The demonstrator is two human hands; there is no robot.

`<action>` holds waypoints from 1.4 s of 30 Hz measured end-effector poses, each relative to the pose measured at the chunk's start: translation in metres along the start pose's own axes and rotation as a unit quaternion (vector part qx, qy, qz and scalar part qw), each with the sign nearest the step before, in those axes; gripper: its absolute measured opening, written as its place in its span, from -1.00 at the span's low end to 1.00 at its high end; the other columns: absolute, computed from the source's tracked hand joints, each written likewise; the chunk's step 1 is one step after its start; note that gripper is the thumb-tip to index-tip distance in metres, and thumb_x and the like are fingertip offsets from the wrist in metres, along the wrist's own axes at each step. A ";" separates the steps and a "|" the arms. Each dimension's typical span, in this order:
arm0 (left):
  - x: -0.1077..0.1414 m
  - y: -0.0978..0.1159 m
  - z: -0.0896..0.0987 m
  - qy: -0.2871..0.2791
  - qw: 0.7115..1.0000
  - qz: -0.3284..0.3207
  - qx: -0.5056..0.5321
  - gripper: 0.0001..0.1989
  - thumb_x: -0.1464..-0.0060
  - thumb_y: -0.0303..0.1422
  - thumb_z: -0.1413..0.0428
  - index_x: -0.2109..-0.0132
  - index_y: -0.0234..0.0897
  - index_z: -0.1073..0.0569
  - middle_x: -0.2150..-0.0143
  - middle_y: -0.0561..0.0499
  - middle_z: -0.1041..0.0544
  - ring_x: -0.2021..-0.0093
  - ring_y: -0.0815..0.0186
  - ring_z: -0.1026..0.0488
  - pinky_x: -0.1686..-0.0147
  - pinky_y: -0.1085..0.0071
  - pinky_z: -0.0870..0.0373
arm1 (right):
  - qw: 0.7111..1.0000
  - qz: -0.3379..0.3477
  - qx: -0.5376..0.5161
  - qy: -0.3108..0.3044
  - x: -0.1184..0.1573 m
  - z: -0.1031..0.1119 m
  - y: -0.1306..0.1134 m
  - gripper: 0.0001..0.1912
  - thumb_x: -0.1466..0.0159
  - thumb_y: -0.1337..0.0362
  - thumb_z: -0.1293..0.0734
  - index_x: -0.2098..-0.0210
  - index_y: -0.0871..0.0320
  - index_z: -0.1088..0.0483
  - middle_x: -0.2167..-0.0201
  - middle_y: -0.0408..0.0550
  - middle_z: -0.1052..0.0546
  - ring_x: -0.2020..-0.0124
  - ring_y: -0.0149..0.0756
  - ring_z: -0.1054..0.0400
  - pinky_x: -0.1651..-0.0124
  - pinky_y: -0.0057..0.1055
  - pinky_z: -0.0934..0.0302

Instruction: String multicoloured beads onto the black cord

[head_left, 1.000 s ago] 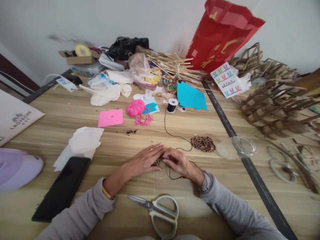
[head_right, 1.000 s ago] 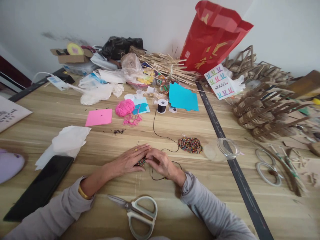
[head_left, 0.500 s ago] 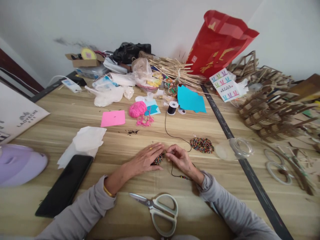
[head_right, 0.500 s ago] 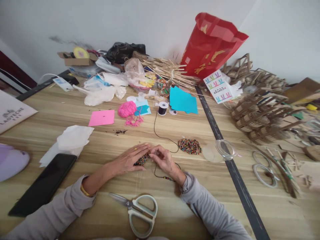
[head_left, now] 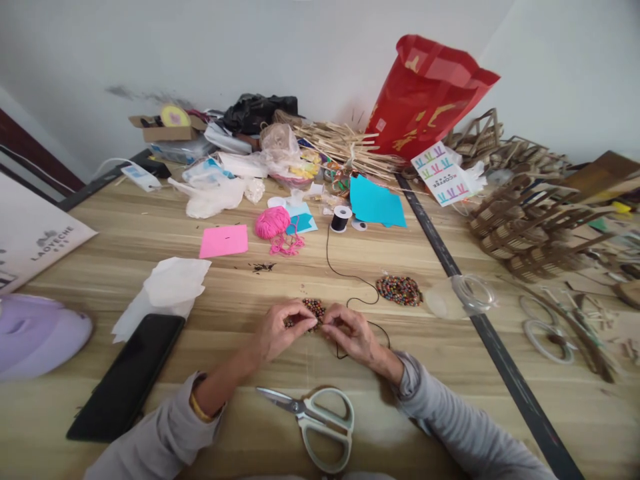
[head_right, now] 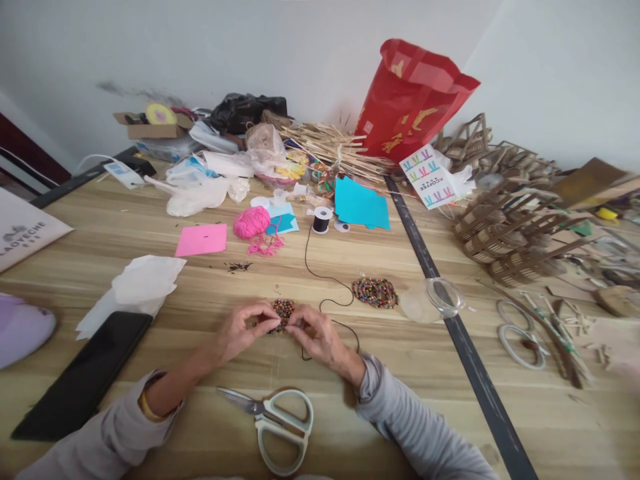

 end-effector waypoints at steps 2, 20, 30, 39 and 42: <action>0.004 -0.001 -0.003 -0.015 1.000 0.012 -0.005 -0.79 -0.08 -0.29 -0.13 0.39 -0.35 -0.52 0.46 0.01 -0.50 0.43 0.35 -0.37 0.38 0.47 -0.28 | 1.000 0.030 0.009 -0.002 0.003 -0.004 -0.007 -0.84 -0.34 0.21 -0.25 0.33 0.16 -0.34 0.45 -0.12 -0.42 0.43 -0.40 -0.30 0.36 -0.49 -0.22; 0.016 -0.008 -0.023 -0.111 0.993 0.033 -0.022 -0.70 -0.15 -0.24 0.00 0.44 -0.35 -0.42 0.57 0.13 -0.26 0.52 0.44 -0.15 0.51 0.53 -0.09 | 0.999 0.045 0.017 -0.006 0.012 -0.015 -0.014 -0.89 -0.32 0.24 -0.28 0.31 0.15 -0.33 0.44 -0.08 -0.45 0.42 -0.38 -0.32 0.36 -0.47 -0.24; 0.017 -0.005 -0.024 -0.130 0.991 0.023 0.017 -0.73 -0.14 -0.22 -0.02 0.36 -0.34 -0.45 0.52 0.11 -0.33 0.49 0.42 -0.22 0.47 0.53 -0.15 | 0.999 0.039 0.009 0.016 0.014 -0.014 -0.014 -0.86 -0.30 0.22 -0.31 0.31 0.15 -0.30 0.47 -0.12 -0.43 0.47 -0.42 -0.32 0.42 -0.51 -0.25; 0.018 -0.003 -0.023 -0.132 0.990 0.032 0.042 -0.79 -0.09 -0.29 -0.05 0.37 -0.35 -0.44 0.51 0.08 -0.38 0.49 0.42 -0.25 0.49 0.53 -0.17 | 0.999 0.043 0.015 0.004 0.018 -0.016 -0.014 -0.86 -0.31 0.21 -0.30 0.28 0.15 -0.28 0.44 -0.12 -0.43 0.43 -0.41 -0.34 0.38 -0.49 -0.29; 0.018 -0.002 -0.024 -0.132 0.990 0.024 0.031 -0.80 -0.09 -0.31 -0.04 0.38 -0.35 -0.44 0.52 0.08 -0.40 0.50 0.43 -0.25 0.49 0.54 -0.17 | 0.999 0.038 0.008 -0.009 0.019 -0.019 -0.012 -0.87 -0.31 0.22 -0.30 0.27 0.14 -0.28 0.44 -0.12 -0.42 0.43 -0.41 -0.33 0.39 -0.50 -0.27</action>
Point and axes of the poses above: each hand's wrist, its own x-axis away from the middle knuckle, its own z-axis out of the back of the hand, y = z × x, the point moved 9 cm from there along -x, towards the middle knuckle
